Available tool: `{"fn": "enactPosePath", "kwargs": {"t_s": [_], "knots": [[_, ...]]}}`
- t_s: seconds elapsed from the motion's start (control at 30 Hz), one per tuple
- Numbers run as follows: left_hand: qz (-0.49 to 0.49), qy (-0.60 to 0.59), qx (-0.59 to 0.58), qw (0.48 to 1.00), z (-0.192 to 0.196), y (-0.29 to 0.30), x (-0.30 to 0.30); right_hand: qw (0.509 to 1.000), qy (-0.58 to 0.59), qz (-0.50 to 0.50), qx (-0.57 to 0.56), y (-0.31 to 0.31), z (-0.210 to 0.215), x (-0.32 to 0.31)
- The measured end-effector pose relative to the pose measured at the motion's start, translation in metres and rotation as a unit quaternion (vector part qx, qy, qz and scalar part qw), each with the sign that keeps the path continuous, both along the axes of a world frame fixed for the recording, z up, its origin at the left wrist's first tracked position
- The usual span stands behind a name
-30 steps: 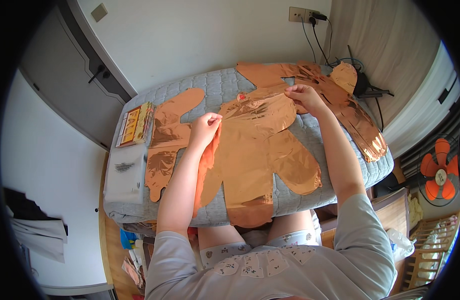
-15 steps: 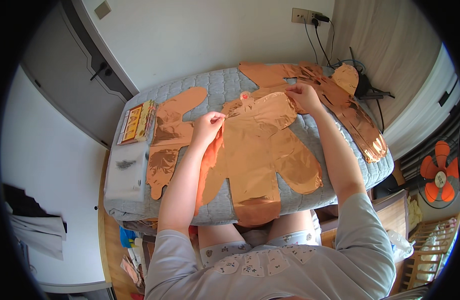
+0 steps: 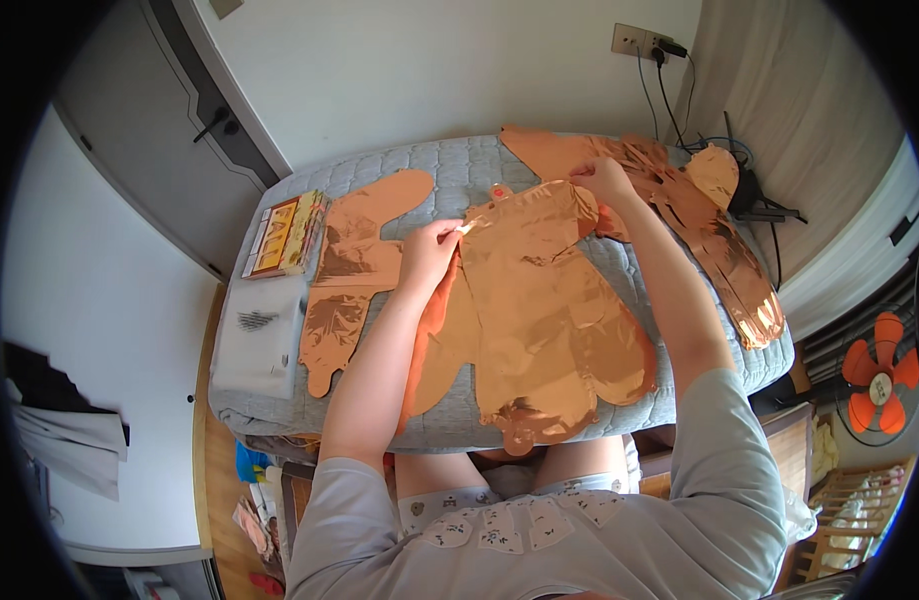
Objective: The person lays out deflated foil balloons on a bed, flattens one with their hands, and folds it repeatedly into a small square.
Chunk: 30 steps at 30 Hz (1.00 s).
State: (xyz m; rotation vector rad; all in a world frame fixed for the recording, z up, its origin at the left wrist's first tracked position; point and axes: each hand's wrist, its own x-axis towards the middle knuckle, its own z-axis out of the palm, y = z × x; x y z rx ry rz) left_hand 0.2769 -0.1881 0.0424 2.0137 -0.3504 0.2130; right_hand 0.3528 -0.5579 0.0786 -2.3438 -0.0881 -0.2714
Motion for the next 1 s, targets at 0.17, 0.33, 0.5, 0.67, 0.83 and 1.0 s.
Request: {"fn": "enactPosePath", "kwargs": {"t_s": [0.17,0.33,0.5,0.67,0.83,1.0], "knots": [[0.037,0.015,-0.010,0.999,-0.004,0.001,0.000,0.999,0.001,-0.033,-0.010,-0.001,-0.009,0.011],[0.022,-0.001,0.016,1.000,-0.005,0.003,0.002,0.992,-0.051,-0.112,-0.042,-0.006,-0.013,0.014],[0.003,0.010,0.053,0.999,0.004,-0.006,-0.008,0.990,-0.013,-0.122,-0.064,-0.016,-0.012,0.011],[0.005,0.052,0.080,0.995,0.008,0.000,-0.012,0.993,0.044,-0.110,-0.030,0.007,-0.005,0.011],[0.010,0.013,0.038,0.999,0.006,-0.005,-0.012,0.990,0.057,-0.130,-0.012,-0.003,-0.007,0.022],[-0.002,0.051,0.066,0.996,0.013,-0.005,-0.016,0.990,0.049,-0.121,-0.055,-0.005,-0.007,0.021]]}}
